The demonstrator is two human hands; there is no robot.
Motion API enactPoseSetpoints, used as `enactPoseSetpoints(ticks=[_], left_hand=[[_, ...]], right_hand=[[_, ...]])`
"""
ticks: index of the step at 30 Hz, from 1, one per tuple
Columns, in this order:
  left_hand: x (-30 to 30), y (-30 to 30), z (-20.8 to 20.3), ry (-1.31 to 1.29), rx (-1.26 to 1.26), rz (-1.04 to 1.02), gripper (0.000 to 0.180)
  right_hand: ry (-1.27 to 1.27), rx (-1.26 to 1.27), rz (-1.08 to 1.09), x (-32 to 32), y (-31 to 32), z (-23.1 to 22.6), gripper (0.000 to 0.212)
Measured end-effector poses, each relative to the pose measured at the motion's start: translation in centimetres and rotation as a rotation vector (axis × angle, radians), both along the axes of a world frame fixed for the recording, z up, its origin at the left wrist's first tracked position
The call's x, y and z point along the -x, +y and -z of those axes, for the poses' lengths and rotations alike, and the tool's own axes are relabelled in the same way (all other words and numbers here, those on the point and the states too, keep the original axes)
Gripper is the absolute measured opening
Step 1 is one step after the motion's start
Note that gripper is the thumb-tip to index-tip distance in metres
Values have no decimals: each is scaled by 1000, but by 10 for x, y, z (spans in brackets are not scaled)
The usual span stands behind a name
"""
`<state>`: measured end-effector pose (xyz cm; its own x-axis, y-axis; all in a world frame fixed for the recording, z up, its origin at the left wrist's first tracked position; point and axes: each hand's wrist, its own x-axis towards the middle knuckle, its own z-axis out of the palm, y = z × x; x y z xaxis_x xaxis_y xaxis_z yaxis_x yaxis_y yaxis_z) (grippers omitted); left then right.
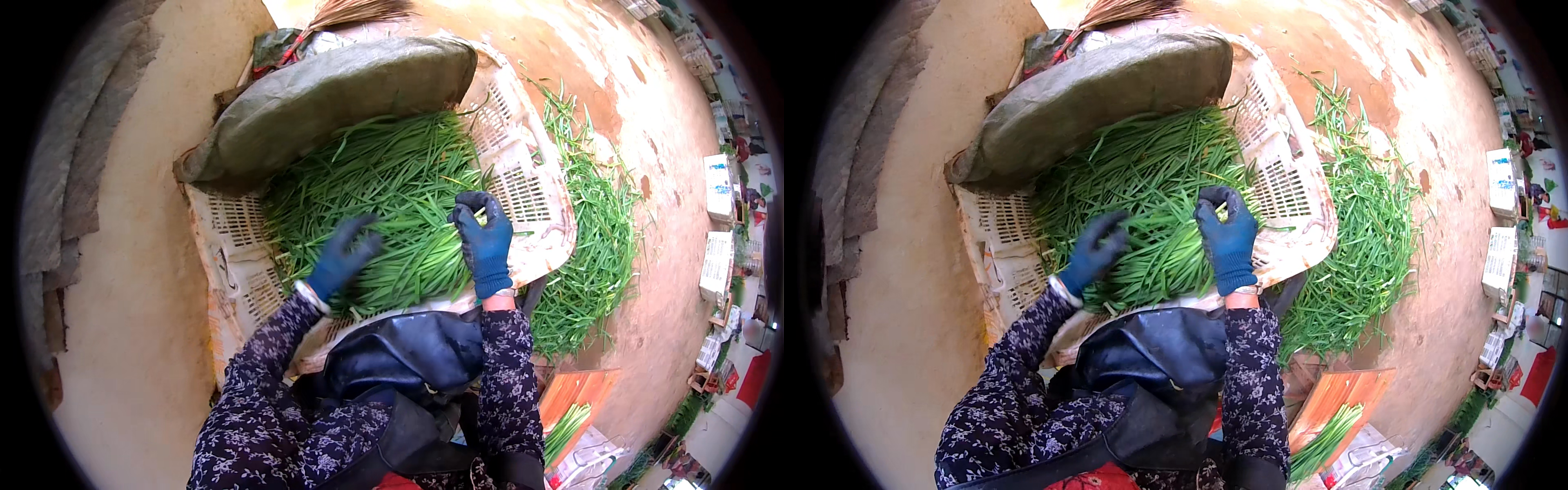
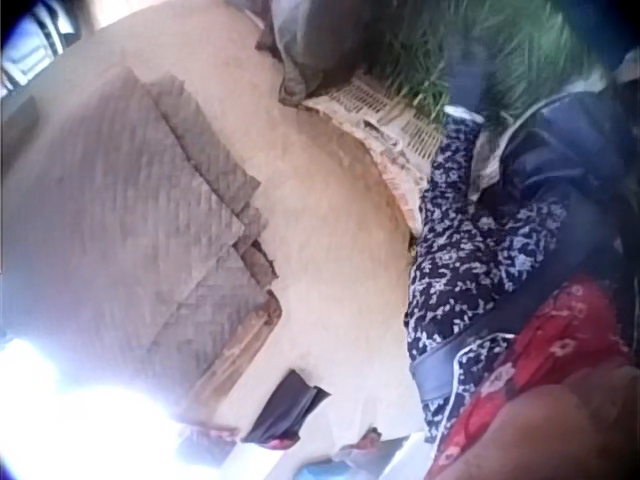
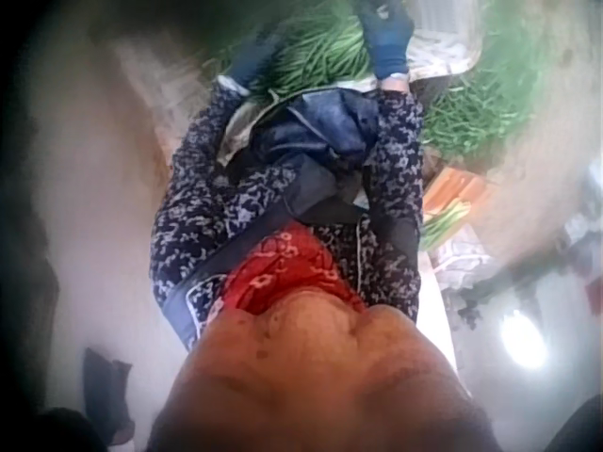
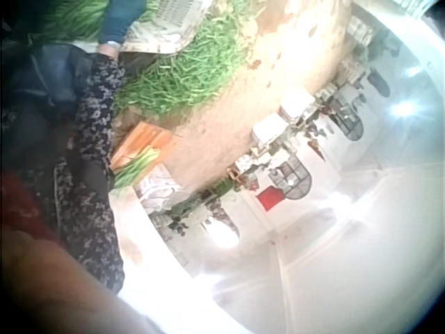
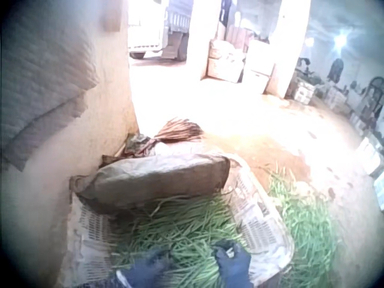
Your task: The person sorts green onions from a basket, removes damaged leaves by hand, and aligns the stalks on a wooden board. They then tie the onions into a bundle using red string and place the bundle onto a stack.
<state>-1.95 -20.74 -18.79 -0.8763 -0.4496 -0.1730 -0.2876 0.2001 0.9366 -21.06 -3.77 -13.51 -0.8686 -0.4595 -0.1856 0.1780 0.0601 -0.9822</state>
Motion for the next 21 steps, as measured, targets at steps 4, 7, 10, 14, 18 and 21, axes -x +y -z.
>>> enactPoseSetpoints(ticks=[4, 7, 10, 14, 18, 21], left_hand=[[-41, -50, 50, -663, 826, 112, 52], [-50, -51, 83, -677, 970, 248, 40], [-41, -56, 99, -717, 774, 271, 25], [-42, -66, 110, -748, 762, 238, 25], [-64, -87, 105, -421, 497, -281, 31], [-60, -104, 55, -42, 405, -392, 35]], right_hand=[[53, -20, -20, -4, 0, -2, 17], [114, -52, -32, -11, -1, -1, 16], [135, -70, -16, -17, 3, 0, 15], [103, -60, 3, -15, 7, -6, 15], [126, -112, 13, -14, 6, -12, 18], [97, -124, 3, -12, 9, -12, 21]])
